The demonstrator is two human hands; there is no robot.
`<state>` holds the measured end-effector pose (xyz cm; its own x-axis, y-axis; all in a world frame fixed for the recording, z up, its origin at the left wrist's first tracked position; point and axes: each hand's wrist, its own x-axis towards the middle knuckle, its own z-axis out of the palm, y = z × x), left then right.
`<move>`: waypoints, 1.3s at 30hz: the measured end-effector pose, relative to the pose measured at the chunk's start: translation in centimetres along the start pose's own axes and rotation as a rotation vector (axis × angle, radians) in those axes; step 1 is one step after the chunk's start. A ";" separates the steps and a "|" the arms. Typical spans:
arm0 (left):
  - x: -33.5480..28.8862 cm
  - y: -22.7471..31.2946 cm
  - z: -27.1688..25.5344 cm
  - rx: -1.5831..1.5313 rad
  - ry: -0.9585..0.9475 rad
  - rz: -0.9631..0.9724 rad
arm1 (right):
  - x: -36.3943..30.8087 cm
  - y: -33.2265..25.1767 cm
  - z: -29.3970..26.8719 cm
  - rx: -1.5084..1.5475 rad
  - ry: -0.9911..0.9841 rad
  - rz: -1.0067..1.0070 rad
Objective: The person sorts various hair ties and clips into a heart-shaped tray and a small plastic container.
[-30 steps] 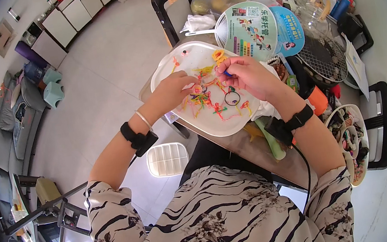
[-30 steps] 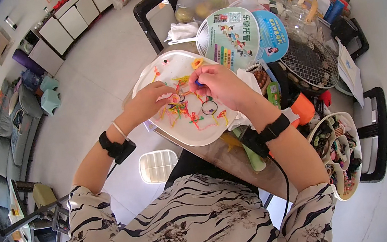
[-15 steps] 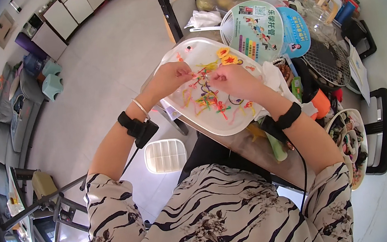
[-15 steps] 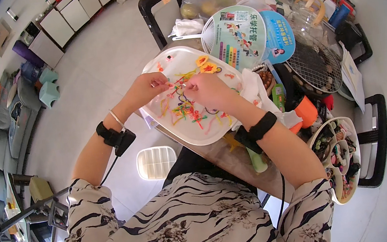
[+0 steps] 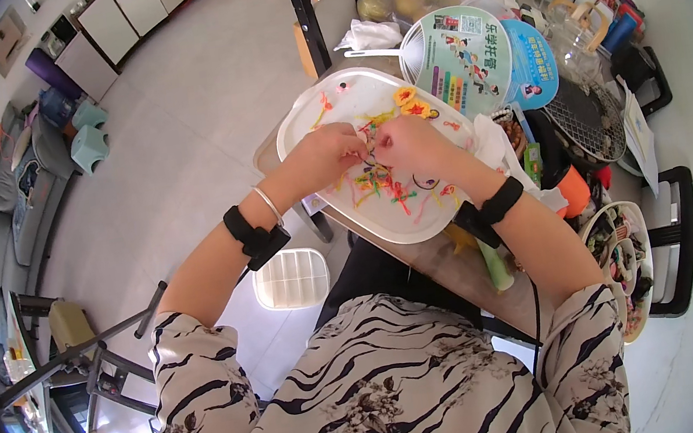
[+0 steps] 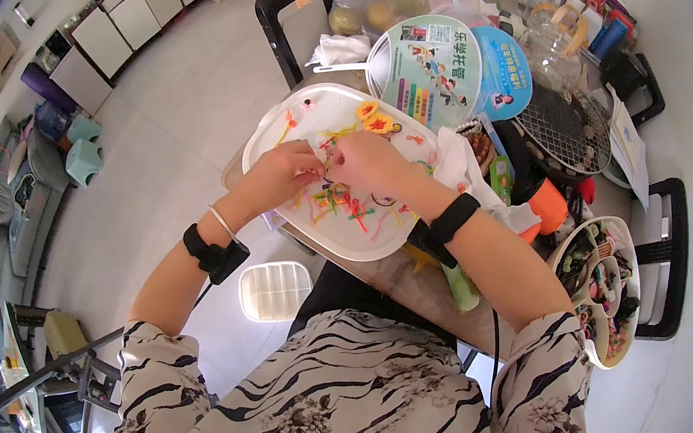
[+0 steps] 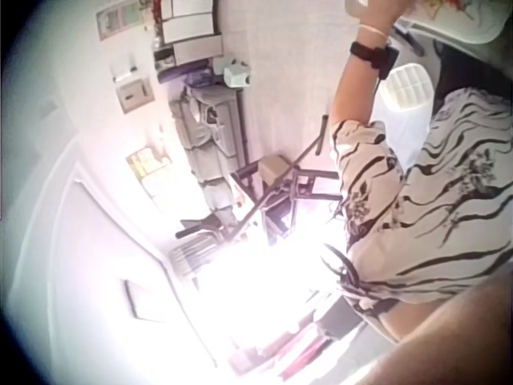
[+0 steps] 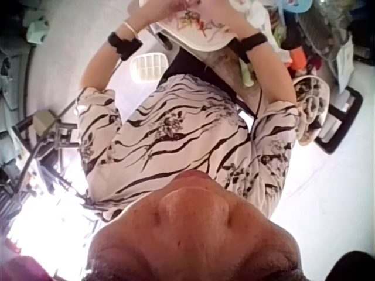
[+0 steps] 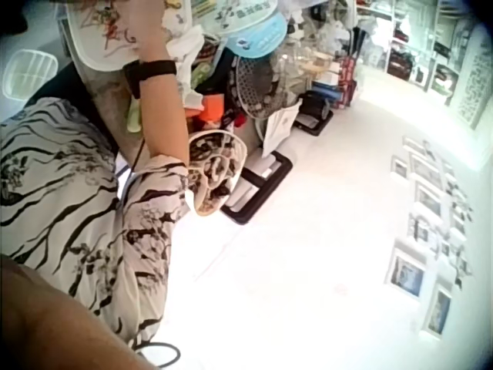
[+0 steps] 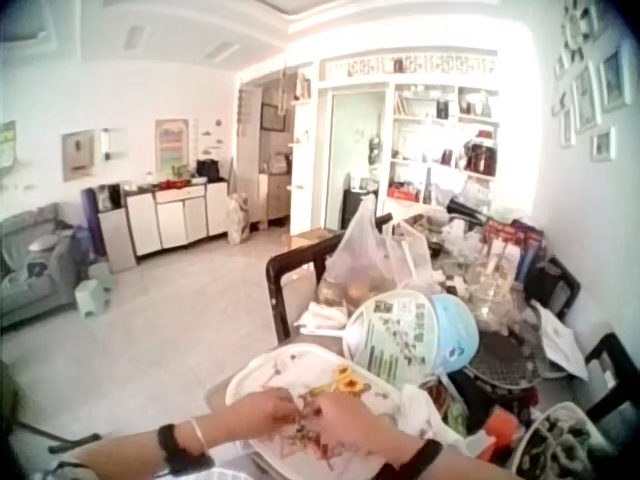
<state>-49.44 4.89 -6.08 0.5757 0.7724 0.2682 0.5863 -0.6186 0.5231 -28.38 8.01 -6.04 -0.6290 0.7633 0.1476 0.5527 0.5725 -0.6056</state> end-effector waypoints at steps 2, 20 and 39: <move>-0.4 0.0 0.3 0.039 0.015 0.050 | 0.3 -1.3 -2.8 0.418 -0.079 0.257; 1.8 2.5 -2.9 -0.229 0.097 -0.203 | -1.0 -0.7 -3.5 1.628 0.039 0.571; -0.3 2.3 -0.2 0.043 -0.068 -0.004 | -1.7 0.3 -3.2 1.717 -0.109 0.539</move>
<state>-48.43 3.28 -4.77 0.6099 0.7640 0.2104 0.6117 -0.6226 0.4881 -25.42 7.85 -4.00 -0.6591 0.6793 -0.3229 -0.3916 -0.6764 -0.6237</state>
